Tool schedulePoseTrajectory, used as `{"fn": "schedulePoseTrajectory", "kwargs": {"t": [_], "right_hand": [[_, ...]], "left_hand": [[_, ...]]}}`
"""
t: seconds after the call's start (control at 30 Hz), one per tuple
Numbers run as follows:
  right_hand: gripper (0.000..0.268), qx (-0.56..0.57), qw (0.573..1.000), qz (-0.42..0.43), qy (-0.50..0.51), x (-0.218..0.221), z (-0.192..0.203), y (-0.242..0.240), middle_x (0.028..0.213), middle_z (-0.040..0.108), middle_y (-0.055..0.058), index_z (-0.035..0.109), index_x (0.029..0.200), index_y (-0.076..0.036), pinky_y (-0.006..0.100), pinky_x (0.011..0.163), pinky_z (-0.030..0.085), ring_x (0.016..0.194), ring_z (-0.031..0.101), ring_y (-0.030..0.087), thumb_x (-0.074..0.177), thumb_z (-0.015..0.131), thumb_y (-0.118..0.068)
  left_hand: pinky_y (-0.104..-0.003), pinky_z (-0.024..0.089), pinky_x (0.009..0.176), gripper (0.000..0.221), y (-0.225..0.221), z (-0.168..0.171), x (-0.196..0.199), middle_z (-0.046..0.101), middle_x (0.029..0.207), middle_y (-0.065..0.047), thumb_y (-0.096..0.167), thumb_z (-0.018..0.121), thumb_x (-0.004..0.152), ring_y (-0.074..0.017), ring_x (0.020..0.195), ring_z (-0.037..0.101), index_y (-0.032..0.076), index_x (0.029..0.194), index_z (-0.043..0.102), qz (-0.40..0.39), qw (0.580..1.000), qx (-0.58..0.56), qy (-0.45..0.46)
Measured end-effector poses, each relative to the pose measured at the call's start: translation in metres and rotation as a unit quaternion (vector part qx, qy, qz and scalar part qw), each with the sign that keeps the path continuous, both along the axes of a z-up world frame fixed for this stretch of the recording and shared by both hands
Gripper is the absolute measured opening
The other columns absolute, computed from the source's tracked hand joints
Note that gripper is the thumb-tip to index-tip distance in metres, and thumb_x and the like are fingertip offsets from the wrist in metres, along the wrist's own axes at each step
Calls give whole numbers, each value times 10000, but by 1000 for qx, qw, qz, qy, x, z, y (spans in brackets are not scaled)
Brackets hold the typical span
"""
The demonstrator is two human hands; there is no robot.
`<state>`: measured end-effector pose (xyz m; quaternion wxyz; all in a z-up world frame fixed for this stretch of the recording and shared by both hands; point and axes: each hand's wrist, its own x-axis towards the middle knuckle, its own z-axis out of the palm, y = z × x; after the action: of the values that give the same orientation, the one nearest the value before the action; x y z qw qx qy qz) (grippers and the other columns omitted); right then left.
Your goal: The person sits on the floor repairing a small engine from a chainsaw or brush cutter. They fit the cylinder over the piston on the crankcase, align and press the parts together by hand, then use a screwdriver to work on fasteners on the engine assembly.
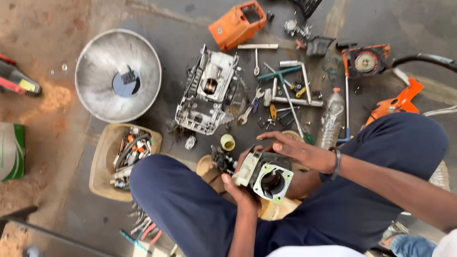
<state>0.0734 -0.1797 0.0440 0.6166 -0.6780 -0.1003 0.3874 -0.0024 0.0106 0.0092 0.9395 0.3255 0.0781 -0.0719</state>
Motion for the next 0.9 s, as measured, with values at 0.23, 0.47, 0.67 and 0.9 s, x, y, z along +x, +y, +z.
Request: {"fn": "schedulePoseTrajectory", "kwargs": {"t": [0.23, 0.47, 0.67, 0.9], "right_hand": [[778, 185, 950, -74, 241, -24, -4, 15, 1380, 608, 165, 304, 1579, -138, 410, 1063, 497, 1275, 599, 257, 968, 514, -571], [790, 211, 888, -153, 378, -45, -11, 19, 1416, 617, 100, 391, 1562, -108, 411, 1026, 541, 1230, 637, 210, 958, 459, -612], [811, 268, 881, -135, 366, -49, -28, 2, 1441, 590, 122, 344, 1591, -112, 428, 1029, 532, 1247, 620, 218, 970, 475, -617], [1024, 380, 851, -54, 359, -48, -25, -2, 1455, 550, 82, 45, 1675, -256, 421, 1051, 520, 1293, 592, 206, 910, 641, -584]], "left_hand": [[-349, 517, 946, 845, -4, -27, -12, 591, 1159, -141, 775, 373, 994, -222, 1098, 604, -21, 1215, 552, -27, 987, 160, -17], [-403, 378, 898, 818, 2, 42, 5, 575, 943, -133, 634, 166, 1074, -278, 916, 511, 3, 960, 675, 46, 812, 576, -83], [-464, 374, 1015, 849, 7, 41, 8, 527, 1157, -168, 636, 157, 1105, -319, 1133, 465, 7, 948, 705, 92, 813, 549, -171], [-433, 430, 978, 850, 6, 30, 13, 573, 1144, -105, 729, 264, 1056, -282, 1189, 494, 86, 960, 812, 123, 811, 525, -228]]}}
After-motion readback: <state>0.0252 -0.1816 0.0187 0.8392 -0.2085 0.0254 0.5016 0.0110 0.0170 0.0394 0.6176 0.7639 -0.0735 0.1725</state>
